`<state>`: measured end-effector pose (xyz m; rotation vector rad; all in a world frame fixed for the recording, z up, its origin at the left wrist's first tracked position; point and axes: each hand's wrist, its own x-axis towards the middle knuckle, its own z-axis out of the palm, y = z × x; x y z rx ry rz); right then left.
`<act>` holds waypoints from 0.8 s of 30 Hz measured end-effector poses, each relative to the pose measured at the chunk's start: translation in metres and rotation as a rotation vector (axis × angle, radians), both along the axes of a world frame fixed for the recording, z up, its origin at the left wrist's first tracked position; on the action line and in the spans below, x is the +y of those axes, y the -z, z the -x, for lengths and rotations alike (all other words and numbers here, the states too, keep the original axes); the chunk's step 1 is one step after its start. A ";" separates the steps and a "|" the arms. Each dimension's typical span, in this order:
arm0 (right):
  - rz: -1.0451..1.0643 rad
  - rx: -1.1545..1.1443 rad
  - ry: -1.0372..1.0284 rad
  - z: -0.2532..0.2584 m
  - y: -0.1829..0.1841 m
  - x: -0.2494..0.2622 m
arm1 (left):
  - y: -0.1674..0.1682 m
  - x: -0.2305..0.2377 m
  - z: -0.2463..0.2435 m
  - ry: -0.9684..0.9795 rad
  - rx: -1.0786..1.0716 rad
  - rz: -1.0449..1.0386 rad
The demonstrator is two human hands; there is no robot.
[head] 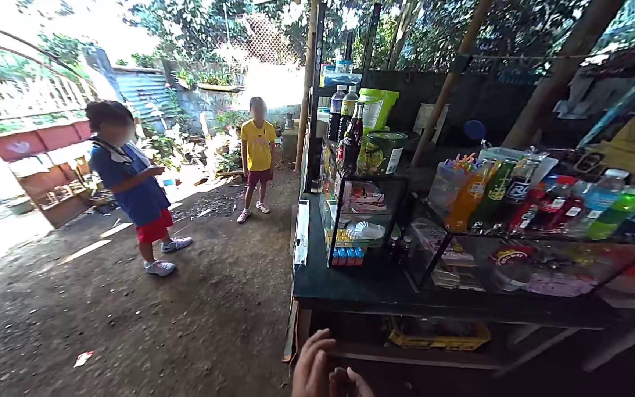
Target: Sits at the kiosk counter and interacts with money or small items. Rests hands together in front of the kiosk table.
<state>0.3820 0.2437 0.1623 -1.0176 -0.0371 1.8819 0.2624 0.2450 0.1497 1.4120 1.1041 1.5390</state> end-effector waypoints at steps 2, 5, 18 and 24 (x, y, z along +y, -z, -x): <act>-0.106 -0.090 -0.005 0.002 -0.014 -0.002 | -0.006 -0.009 0.001 -0.014 -0.305 0.321; -0.598 -0.296 -0.063 0.005 -0.020 -0.007 | -0.017 -0.017 -0.019 -0.124 -0.819 0.789; -0.069 -0.227 -0.045 -0.028 -0.038 0.001 | -0.044 -0.014 -0.058 0.218 -0.293 0.075; -0.034 -0.044 -0.099 -0.067 -0.031 0.000 | -0.036 -0.005 -0.074 -0.008 -0.203 0.059</act>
